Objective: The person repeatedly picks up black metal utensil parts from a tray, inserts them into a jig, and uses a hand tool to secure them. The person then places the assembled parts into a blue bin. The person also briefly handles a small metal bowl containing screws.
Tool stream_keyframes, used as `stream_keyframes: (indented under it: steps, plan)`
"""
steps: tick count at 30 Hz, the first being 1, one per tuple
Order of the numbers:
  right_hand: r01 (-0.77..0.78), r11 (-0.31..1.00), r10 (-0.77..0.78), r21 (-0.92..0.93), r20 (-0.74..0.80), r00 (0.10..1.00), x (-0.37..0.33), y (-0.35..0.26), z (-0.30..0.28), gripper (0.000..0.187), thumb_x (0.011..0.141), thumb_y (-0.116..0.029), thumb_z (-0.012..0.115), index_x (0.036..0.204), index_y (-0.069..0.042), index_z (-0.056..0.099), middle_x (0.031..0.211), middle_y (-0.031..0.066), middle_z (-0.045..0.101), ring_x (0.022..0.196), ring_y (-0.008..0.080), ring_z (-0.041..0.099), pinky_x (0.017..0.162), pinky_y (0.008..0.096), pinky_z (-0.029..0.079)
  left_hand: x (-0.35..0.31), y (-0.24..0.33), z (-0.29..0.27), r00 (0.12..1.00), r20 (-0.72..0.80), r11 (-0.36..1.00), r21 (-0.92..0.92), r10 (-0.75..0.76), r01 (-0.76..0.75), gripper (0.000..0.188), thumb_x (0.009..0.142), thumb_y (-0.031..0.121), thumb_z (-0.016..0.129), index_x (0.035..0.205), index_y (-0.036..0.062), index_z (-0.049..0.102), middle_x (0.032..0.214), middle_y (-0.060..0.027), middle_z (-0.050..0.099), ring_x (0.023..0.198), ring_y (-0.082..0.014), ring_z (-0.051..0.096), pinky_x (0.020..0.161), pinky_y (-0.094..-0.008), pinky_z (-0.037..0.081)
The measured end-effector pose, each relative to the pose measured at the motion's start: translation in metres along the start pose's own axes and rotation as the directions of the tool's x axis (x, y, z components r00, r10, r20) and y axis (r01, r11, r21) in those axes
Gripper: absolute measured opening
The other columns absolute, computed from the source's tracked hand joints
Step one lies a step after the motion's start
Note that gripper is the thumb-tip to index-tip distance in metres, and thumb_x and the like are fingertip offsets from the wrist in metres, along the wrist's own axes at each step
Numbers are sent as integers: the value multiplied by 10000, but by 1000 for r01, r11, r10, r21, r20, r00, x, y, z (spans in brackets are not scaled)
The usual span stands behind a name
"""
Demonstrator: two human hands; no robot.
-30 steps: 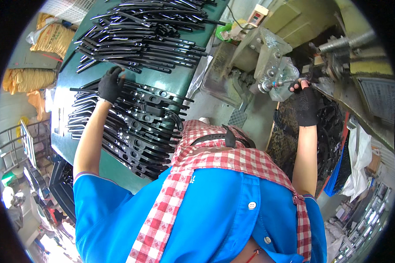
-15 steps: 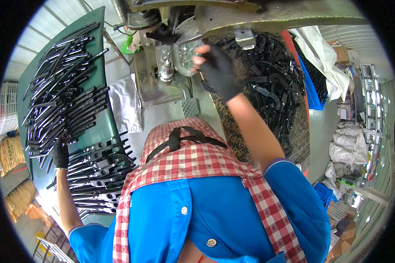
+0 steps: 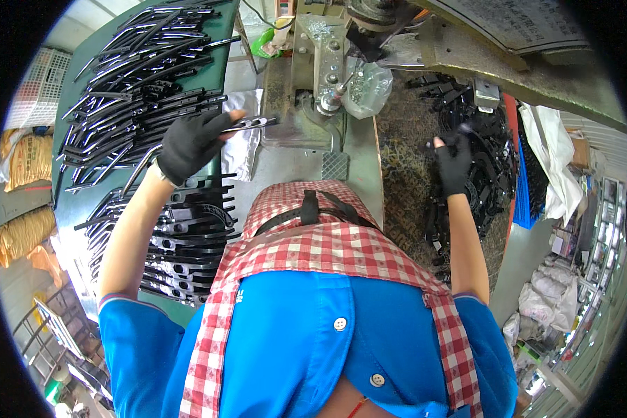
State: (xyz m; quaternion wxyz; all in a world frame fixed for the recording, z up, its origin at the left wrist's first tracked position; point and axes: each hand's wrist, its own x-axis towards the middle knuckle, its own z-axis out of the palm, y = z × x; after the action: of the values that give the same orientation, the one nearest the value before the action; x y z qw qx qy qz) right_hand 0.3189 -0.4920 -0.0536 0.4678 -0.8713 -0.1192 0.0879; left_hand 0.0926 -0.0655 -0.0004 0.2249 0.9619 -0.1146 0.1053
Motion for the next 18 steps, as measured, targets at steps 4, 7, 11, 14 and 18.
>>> stream_keyframes:
  steps: [4,7,11,14,18]
  plan:
    - [-22,853,-1,522,44,999,-20,-63,15,214,869,-36,539,1069,-33,465,871,111,607,745,196,618,702,315,511,43,40,4,998,59,999,48,-6,3,391,815,238,637,1180,112,574,756,-150,598,632,-334,575,553,-407,452]
    - [-134,741,5,658,195,981,-35,-112,37,222,881,-63,530,1086,-33,451,889,119,605,741,204,619,710,320,514,64,60,3,1000,29,1000,-23,5,-5,370,842,293,601,1158,101,582,721,-159,602,649,-338,595,559,-407,454]
    - [-170,574,-6,801,212,977,-45,-125,51,188,908,-95,499,1079,-33,448,907,134,604,773,213,614,742,334,512,72,67,-1,999,30,999,-42,17,-16,359,854,318,589,1144,107,594,659,-163,589,604,-337,598,539,-410,448]
    - [-167,637,55,752,172,984,-48,-136,61,133,909,-104,515,1017,-61,451,828,90,596,696,163,595,629,261,471,72,67,-3,998,47,999,-7,38,-38,351,850,311,593,1144,119,595,655,-156,588,592,-333,595,525,-413,441]
    - [-455,399,50,796,476,878,-44,-127,61,87,928,-188,517,932,-116,467,690,-2,516,524,55,458,465,188,333,73,76,-11,994,98,993,102,55,-64,327,841,294,603,1120,124,600,665,-145,592,579,-327,589,510,-413,438]
